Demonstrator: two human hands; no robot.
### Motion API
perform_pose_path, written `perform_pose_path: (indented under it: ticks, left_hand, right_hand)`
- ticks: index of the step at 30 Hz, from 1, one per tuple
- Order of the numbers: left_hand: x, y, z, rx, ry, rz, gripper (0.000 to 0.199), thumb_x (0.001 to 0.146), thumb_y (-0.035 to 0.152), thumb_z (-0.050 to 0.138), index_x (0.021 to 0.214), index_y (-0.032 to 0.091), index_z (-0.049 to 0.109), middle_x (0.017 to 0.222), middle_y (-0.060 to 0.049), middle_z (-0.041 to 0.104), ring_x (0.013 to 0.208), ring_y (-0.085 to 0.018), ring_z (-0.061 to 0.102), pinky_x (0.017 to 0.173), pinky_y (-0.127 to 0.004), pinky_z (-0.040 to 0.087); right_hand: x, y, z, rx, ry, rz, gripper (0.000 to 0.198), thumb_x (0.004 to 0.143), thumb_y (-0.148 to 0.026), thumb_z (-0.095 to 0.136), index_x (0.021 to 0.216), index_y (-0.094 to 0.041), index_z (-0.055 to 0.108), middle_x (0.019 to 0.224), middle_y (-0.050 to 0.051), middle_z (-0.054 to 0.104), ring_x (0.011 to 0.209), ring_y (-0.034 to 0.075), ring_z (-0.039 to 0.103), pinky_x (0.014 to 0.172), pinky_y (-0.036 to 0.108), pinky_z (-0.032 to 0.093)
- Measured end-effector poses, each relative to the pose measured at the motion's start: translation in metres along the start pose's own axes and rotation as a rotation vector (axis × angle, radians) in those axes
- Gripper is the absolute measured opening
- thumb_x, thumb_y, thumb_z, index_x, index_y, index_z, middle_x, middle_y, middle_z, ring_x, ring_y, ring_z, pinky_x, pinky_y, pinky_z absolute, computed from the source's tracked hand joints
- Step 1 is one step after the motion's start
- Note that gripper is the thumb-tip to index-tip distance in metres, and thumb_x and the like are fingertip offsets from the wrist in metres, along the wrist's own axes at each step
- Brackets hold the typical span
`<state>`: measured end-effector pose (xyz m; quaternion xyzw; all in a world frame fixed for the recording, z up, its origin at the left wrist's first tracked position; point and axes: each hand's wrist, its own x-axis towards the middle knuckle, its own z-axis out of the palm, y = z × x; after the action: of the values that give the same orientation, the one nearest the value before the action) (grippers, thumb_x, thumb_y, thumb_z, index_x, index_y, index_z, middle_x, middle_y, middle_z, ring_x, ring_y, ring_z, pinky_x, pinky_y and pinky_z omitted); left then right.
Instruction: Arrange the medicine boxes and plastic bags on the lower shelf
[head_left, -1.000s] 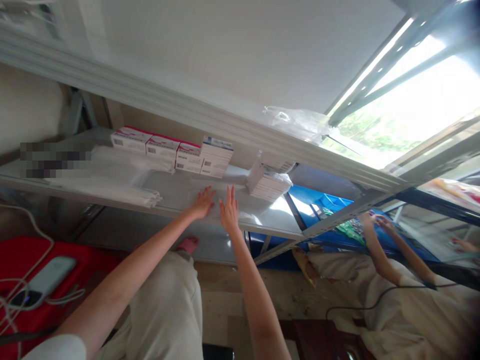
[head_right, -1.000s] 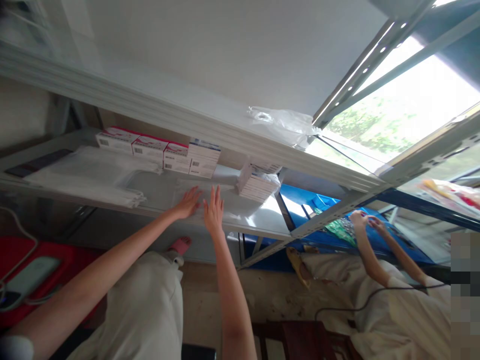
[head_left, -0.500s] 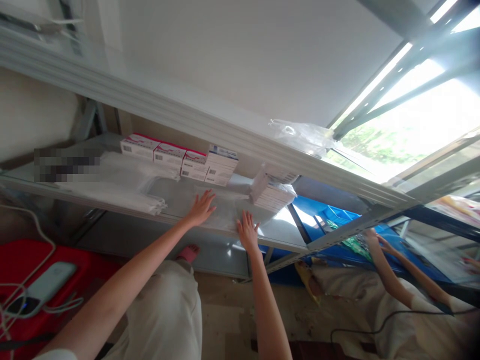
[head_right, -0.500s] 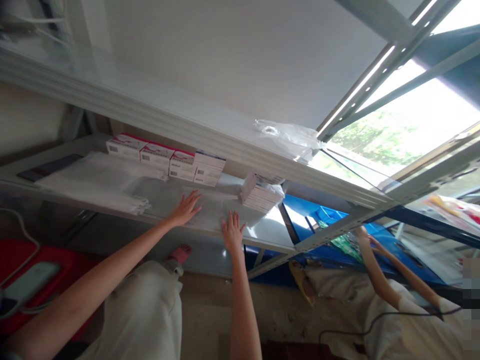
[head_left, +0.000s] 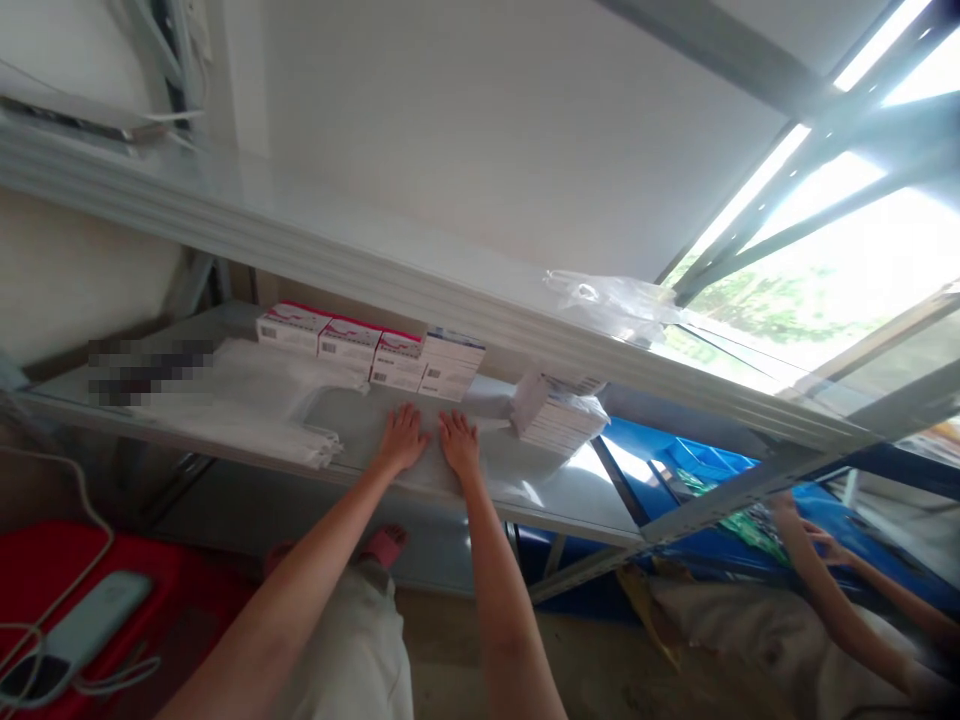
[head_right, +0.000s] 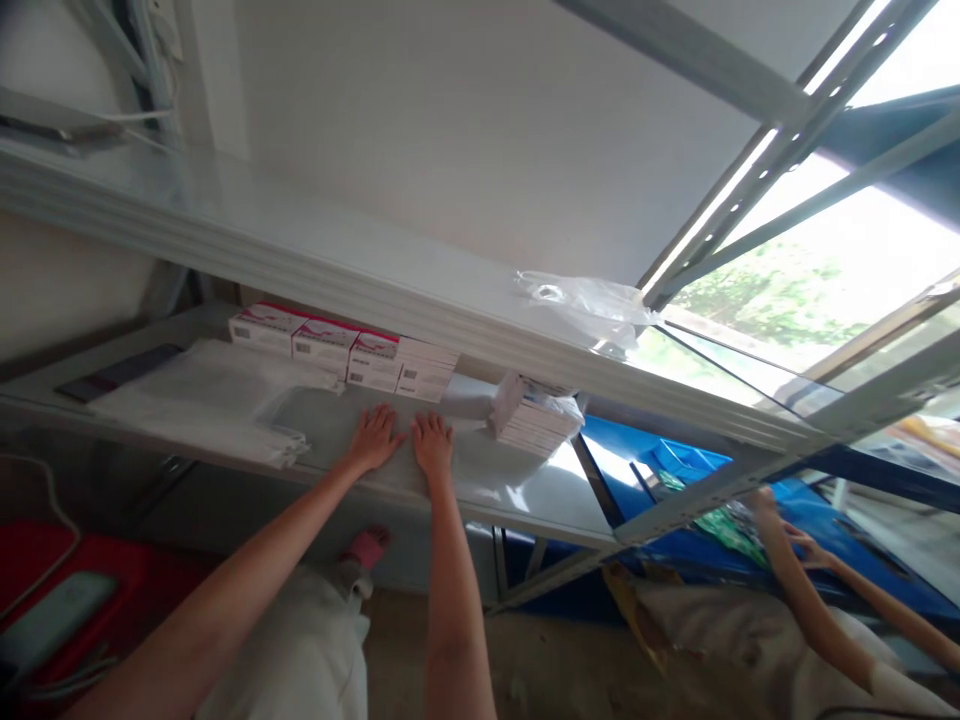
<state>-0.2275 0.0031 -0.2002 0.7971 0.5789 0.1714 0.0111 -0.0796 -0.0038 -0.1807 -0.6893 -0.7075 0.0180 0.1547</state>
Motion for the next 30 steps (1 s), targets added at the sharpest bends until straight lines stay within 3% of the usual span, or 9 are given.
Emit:
perform_pose_path:
  ticks: [3,6,9,15,23,27,30]
  left_hand:
    - [0.002,0.0,0.002,-0.017,0.014,-0.023,0.068,0.094,0.048,0.029,0.143,0.002,0.03,0.15,-0.021,0.023,0.14,-0.033,0.018,0.112,-0.051,0.012]
    - [0.003,0.0,0.003,-0.021,0.013,-0.028,0.07,0.093,0.047,0.03,0.144,0.0,0.025,0.15,-0.022,0.022,0.14,-0.033,0.018,0.113,-0.05,0.012]
    - [0.003,0.001,0.004,-0.033,0.019,-0.03,0.069,0.093,0.046,0.032,0.144,0.0,0.027,0.15,-0.022,0.022,0.14,-0.033,0.018,0.113,-0.05,0.013]
    - [0.0,0.005,0.007,-0.028,0.144,-0.081,0.066,0.091,0.045,0.036,0.143,0.004,0.033,0.15,-0.02,0.021,0.14,-0.033,0.014,0.113,-0.054,0.012]
    - [0.018,-0.001,0.015,-0.005,-0.009,-0.088,0.069,0.086,0.05,0.035,0.14,0.007,0.038,0.147,-0.018,0.025,0.137,-0.033,0.023,0.112,-0.052,0.017]
    - [0.018,0.003,0.009,0.013,-0.049,-0.128,0.068,0.085,0.049,0.036,0.14,0.009,0.04,0.147,-0.017,0.027,0.137,-0.032,0.024,0.112,-0.052,0.017]
    - [0.017,0.003,0.008,-0.001,-0.004,-0.121,0.067,0.086,0.049,0.035,0.14,0.009,0.041,0.148,-0.016,0.027,0.138,-0.032,0.022,0.112,-0.05,0.018]
  right_hand:
    - [0.0,0.041,-0.008,-0.075,-0.012,0.119,0.047,0.098,-0.039,0.024,0.142,-0.027,0.036,0.151,0.003,0.029,0.139,0.022,0.023,0.111,0.048,0.016]
    - [-0.002,0.061,-0.013,-0.124,-0.021,0.208,0.049,0.098,-0.037,0.023,0.144,-0.025,0.031,0.151,0.004,0.027,0.14,0.022,0.022,0.111,0.048,0.017]
    - [-0.003,0.061,-0.014,-0.164,-0.007,0.234,0.048,0.098,-0.037,0.023,0.144,-0.025,0.032,0.151,0.004,0.028,0.14,0.022,0.022,0.11,0.049,0.018]
    - [-0.004,0.064,-0.009,-0.194,0.093,0.263,0.048,0.096,-0.036,0.031,0.141,-0.023,0.04,0.149,0.008,0.032,0.138,0.026,0.027,0.108,0.049,0.024]
    - [0.024,0.092,0.028,-0.184,0.253,0.298,0.045,0.089,-0.035,0.038,0.132,-0.03,0.051,0.142,0.004,0.043,0.133,0.028,0.037,0.105,0.054,0.031]
    - [0.022,0.089,0.027,-0.206,0.315,0.308,0.044,0.089,-0.032,0.038,0.13,-0.028,0.054,0.139,0.006,0.047,0.13,0.029,0.042,0.104,0.056,0.033]
    - [0.017,0.087,0.021,-0.185,0.29,0.289,0.045,0.09,-0.032,0.037,0.131,-0.027,0.053,0.14,0.006,0.046,0.131,0.028,0.04,0.105,0.054,0.031]
